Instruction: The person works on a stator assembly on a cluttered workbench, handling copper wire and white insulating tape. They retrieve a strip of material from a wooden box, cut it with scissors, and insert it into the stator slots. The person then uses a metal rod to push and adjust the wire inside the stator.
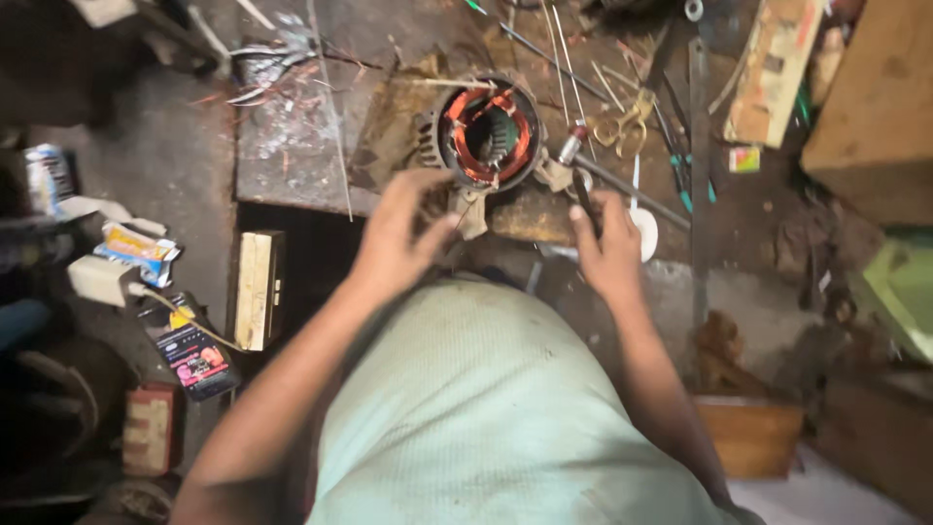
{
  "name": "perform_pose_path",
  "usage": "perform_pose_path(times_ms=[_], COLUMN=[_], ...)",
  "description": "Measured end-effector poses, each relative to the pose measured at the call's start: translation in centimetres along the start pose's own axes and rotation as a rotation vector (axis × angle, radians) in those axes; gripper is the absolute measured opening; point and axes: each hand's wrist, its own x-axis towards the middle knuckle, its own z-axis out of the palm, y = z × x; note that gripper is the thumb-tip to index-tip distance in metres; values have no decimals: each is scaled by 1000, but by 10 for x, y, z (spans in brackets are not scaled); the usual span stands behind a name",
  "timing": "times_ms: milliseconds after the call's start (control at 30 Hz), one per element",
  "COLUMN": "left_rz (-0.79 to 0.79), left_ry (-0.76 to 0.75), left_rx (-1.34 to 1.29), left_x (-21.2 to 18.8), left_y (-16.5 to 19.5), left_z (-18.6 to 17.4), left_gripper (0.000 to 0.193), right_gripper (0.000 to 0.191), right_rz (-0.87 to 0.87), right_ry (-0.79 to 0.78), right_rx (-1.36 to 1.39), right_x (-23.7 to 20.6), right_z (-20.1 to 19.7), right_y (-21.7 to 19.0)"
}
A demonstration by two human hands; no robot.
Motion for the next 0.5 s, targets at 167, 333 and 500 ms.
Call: perform_pose_path(times_ms=[167, 333, 500], left_rz=[45, 124, 63], left_ry=[69, 176, 295], left_rx=[-6, 95, 139], left_x=[28, 29, -22], left_y=[42, 66, 97], left_z=[61, 87, 85], left_gripper=[18, 16, 13], right_gripper=[15, 16, 18], right_rz=[-314, -348, -398], right_ry=[-86, -169, -227], right_rx=[3, 88, 121], right_x=[3, 0, -3], right_z=[-26, -52, -72], right_y=[18, 31, 34])
